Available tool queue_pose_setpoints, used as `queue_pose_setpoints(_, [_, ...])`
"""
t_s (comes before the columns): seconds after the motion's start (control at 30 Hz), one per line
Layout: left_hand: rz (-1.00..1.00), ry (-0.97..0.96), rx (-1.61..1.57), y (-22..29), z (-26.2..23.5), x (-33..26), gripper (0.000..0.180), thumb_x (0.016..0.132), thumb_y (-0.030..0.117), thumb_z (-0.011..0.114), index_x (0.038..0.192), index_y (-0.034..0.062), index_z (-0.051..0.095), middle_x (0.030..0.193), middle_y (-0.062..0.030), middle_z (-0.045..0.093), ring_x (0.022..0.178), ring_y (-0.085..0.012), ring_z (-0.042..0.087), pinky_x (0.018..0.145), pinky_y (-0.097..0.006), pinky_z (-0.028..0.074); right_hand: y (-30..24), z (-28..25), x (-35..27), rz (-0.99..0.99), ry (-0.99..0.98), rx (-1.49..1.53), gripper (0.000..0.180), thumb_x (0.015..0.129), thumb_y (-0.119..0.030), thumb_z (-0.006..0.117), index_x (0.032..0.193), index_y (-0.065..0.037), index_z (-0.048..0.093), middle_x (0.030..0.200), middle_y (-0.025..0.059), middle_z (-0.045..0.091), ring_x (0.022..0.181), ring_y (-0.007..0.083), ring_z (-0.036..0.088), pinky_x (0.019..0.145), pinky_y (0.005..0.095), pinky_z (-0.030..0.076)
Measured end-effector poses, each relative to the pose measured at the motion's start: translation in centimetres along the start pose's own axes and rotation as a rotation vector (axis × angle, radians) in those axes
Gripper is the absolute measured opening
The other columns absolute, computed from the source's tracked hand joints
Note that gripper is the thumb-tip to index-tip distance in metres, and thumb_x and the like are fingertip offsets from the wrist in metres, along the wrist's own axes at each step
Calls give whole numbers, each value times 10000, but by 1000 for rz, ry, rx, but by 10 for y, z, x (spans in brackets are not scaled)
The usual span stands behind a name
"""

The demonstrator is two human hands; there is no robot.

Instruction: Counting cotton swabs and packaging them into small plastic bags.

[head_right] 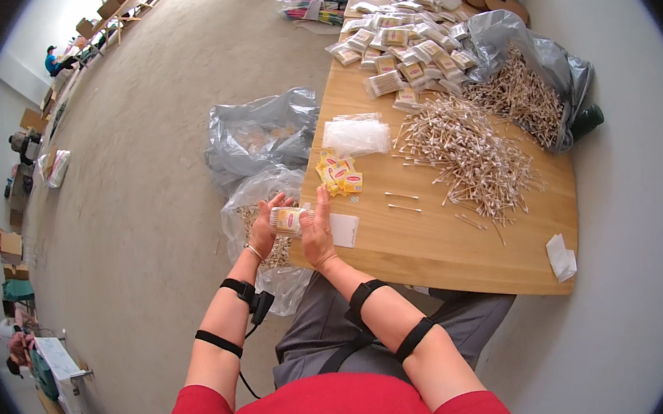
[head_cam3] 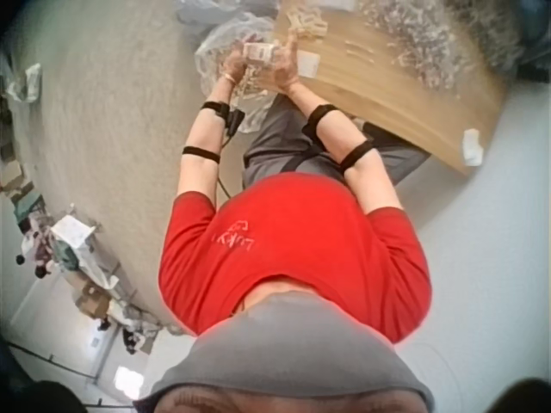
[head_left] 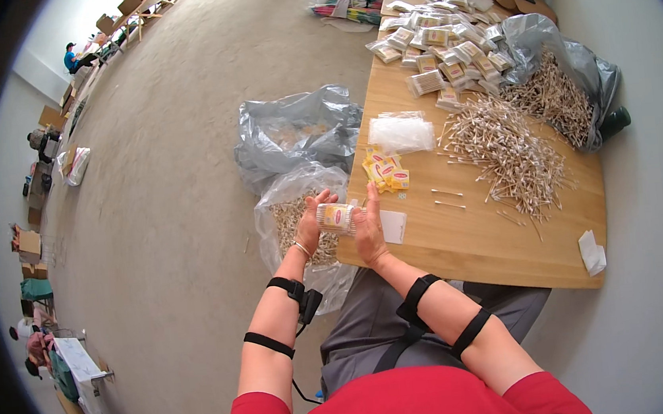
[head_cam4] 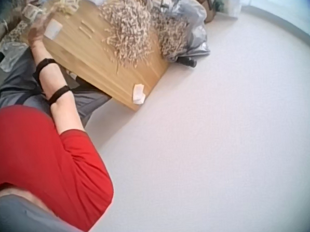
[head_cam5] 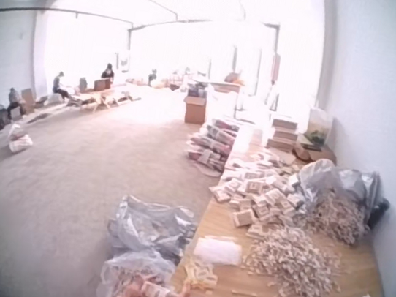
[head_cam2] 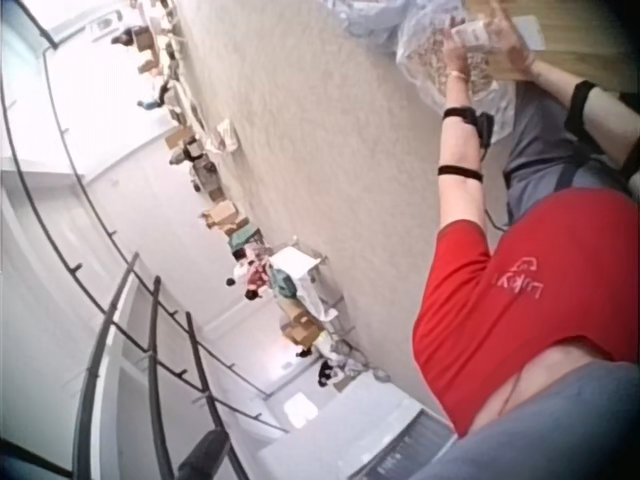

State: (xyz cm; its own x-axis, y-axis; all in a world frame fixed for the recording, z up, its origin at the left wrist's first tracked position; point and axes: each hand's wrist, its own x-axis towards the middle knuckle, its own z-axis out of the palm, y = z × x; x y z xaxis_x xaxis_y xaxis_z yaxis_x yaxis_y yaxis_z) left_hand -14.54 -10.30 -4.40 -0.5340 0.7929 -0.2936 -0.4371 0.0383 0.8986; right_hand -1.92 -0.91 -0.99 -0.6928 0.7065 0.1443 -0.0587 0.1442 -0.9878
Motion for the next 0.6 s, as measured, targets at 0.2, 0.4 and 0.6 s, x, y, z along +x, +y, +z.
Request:
queue_pose_setpoints(0.2, [-2, 31, 49, 7, 14, -3, 745, 934, 606, 187, 1399, 36, 307, 1348, -161, 465, 1241, -234, 440, 1040, -344, 343, 4, 23, 3, -24, 2, 1, 694, 937, -394, 377, 1406, 71, 164, 1487, 250, 133, 1401, 366, 90, 1132, 401, 86])
queue_pose_setpoints(0.4, [54, 72, 150, 2, 8, -3, 646, 971, 528, 259, 1373, 32, 359, 1308, -142, 510, 1127, -189, 517, 971, -308, 398, 9, 36, 1, -82, -16, -62, 651, 922, -355, 419, 1388, 59, 231, 1476, 247, 172, 1391, 378, 129, 1126, 427, 117])
queue_pose_setpoints(0.6, [32, 147, 231, -6, 10, 11, 469, 987, 329, 347, 1295, -12, 439, 1282, -145, 526, 1104, -179, 534, 951, -295, 413, 18, 28, 8, -113, -67, -107, 593, 839, -198, 505, 1360, 14, 316, 1465, 240, 219, 1386, 382, 153, 1128, 439, 130])
